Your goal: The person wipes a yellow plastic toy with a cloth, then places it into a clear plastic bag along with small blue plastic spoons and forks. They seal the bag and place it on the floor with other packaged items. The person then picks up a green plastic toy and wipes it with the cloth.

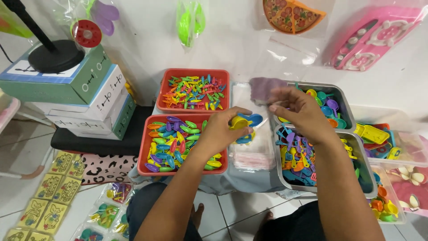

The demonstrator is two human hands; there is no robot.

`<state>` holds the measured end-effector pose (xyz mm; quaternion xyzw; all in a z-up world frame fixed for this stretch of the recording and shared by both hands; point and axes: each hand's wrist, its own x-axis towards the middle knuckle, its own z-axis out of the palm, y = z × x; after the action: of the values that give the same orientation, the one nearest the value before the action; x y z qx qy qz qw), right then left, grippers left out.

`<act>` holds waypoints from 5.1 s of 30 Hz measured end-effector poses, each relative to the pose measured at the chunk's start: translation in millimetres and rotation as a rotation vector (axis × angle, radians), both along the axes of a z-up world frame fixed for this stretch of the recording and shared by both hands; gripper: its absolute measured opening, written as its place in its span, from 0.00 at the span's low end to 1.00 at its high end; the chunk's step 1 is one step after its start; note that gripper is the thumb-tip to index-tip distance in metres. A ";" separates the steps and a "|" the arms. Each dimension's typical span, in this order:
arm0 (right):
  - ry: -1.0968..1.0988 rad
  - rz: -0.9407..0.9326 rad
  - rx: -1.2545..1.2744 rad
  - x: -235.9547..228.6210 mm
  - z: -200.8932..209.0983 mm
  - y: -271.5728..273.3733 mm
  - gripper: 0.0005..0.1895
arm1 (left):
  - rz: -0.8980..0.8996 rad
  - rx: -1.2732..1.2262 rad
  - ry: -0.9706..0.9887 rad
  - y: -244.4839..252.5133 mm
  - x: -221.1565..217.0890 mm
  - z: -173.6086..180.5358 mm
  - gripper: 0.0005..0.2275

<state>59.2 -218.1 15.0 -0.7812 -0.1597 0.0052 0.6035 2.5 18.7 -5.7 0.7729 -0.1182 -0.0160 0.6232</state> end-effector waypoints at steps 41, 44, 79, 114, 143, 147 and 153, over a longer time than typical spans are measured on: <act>-0.081 -0.049 0.120 4.0 -12.1 -10.0 0.11 | 0.151 -0.672 -0.129 -6.6 29.1 -31.5 0.13; -0.068 -0.044 0.148 5.2 -10.6 -8.1 0.18 | 0.225 -0.614 -0.198 -6.9 23.4 -23.7 0.26; -0.291 -0.043 -0.006 -25.4 12.7 6.9 0.06 | 0.091 -0.648 -0.398 -18.3 17.5 -24.6 0.08; 0.114 0.259 0.240 -2.4 -11.1 0.1 0.55 | -0.068 -0.788 -0.047 -24.5 18.3 -36.5 0.37; -0.940 0.073 -0.587 -43.2 -26.0 84.0 0.32 | -0.103 -1.424 0.378 -56.6 -1.1 -41.4 0.25; -0.949 0.053 -0.561 -43.8 -28.3 84.4 0.32 | -0.110 -1.388 0.348 -56.7 0.0 -43.3 0.24; -0.825 0.093 -0.655 -42.5 -28.0 78.1 0.31 | -0.111 -1.404 0.386 -54.9 1.8 -47.4 0.24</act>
<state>16.8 -140.0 -13.0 -0.8580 -0.4084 -0.2261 0.2141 4.4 -36.2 -53.1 0.1673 -0.0276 -0.1037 0.9800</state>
